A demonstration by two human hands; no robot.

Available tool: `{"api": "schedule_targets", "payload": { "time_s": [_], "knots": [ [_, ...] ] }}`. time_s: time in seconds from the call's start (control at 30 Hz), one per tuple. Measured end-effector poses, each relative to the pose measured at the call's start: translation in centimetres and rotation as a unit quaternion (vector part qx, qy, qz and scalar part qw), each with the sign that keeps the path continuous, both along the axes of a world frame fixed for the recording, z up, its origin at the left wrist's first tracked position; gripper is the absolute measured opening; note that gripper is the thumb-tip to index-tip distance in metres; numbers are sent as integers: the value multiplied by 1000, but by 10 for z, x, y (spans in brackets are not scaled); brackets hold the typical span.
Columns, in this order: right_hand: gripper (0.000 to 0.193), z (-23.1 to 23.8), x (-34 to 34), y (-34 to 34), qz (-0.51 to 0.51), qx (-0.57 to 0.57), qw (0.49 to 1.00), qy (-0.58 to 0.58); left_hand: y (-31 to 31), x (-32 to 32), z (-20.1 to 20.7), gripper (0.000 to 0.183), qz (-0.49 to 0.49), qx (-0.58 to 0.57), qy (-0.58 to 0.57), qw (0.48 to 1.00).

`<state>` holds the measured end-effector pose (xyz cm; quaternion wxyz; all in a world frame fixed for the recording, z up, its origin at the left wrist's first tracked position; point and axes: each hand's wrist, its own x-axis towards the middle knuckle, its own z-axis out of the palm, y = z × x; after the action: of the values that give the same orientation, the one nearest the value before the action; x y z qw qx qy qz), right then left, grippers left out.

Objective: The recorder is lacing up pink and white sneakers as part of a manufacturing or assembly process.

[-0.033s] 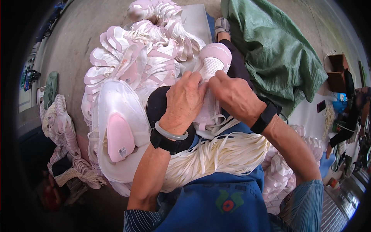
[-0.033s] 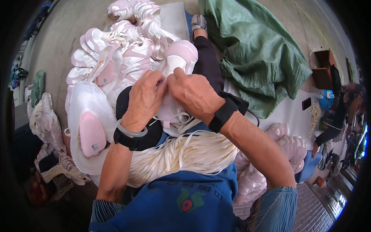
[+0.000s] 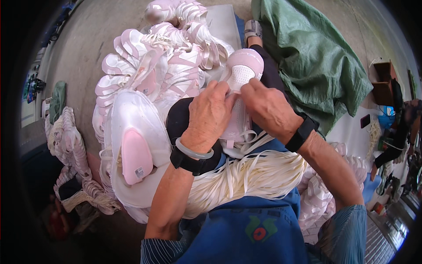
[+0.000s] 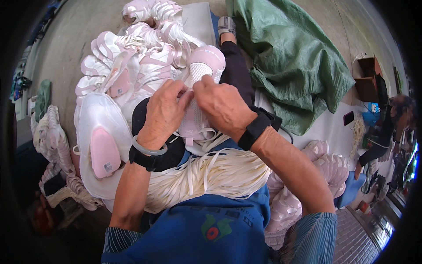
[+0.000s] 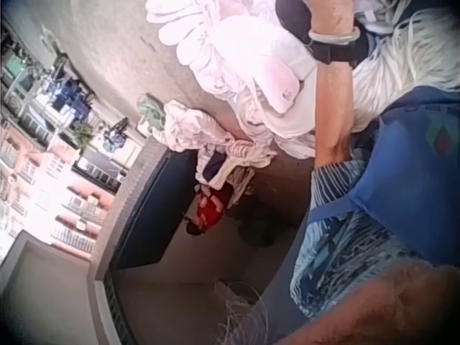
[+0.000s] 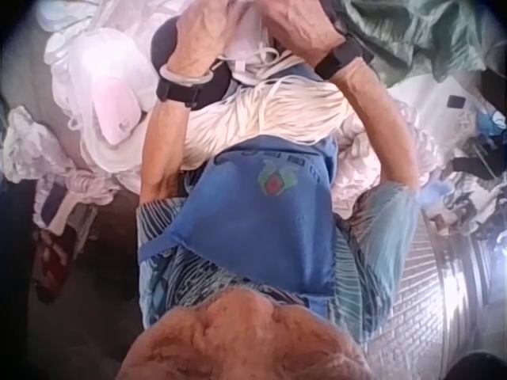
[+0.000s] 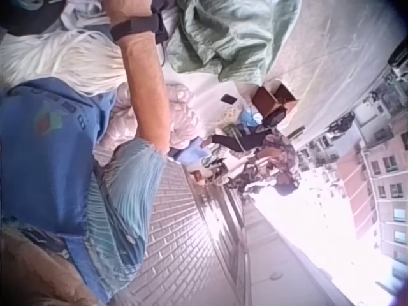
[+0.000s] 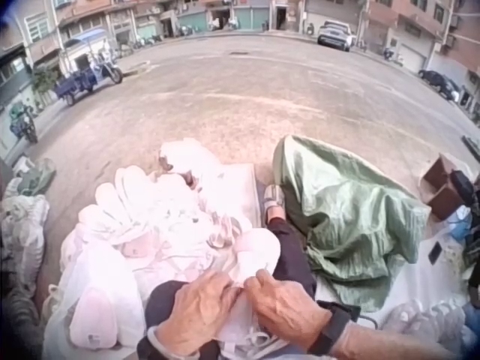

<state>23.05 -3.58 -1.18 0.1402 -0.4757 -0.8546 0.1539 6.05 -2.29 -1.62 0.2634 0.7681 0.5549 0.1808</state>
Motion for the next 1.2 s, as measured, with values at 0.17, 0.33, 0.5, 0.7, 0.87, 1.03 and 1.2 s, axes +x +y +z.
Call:
{"api": "schedule_targets", "payload": {
  "time_s": [0.17, 0.33, 0.5, 0.7, 0.87, 1.03, 1.2],
  "knots": [
    [9, -7, 1, -8, -107, -56, 985, 119, -8, 3, 0, 16, 26, 5, -26, 999],
    [9, -9, 6, -11, -147, -70, 970, 182, -9, 6, -2, 17, 43, 8, -52, 998],
    [9, -9, 5, -8, -148, -91, 967, 187, -8, 6, -5, 18, 32, 7, -62, 998],
    [13, -10, 4, -8, -141, -67, 974, 167, -5, 6, -7, 16, 27, 8, -52, 998],
    [12, -12, 7, -6, -133, -53, 971, 194, -5, 7, -6, 15, 26, 10, -49, 998],
    [12, -12, 5, -7, -142, -70, 969, 191, -6, 7, -5, 14, 29, 5, -46, 999],
    [11, -12, 6, -6, -132, -82, 970, 188, -6, 7, -4, 15, 37, -7, -54, 998]
  ]
}}
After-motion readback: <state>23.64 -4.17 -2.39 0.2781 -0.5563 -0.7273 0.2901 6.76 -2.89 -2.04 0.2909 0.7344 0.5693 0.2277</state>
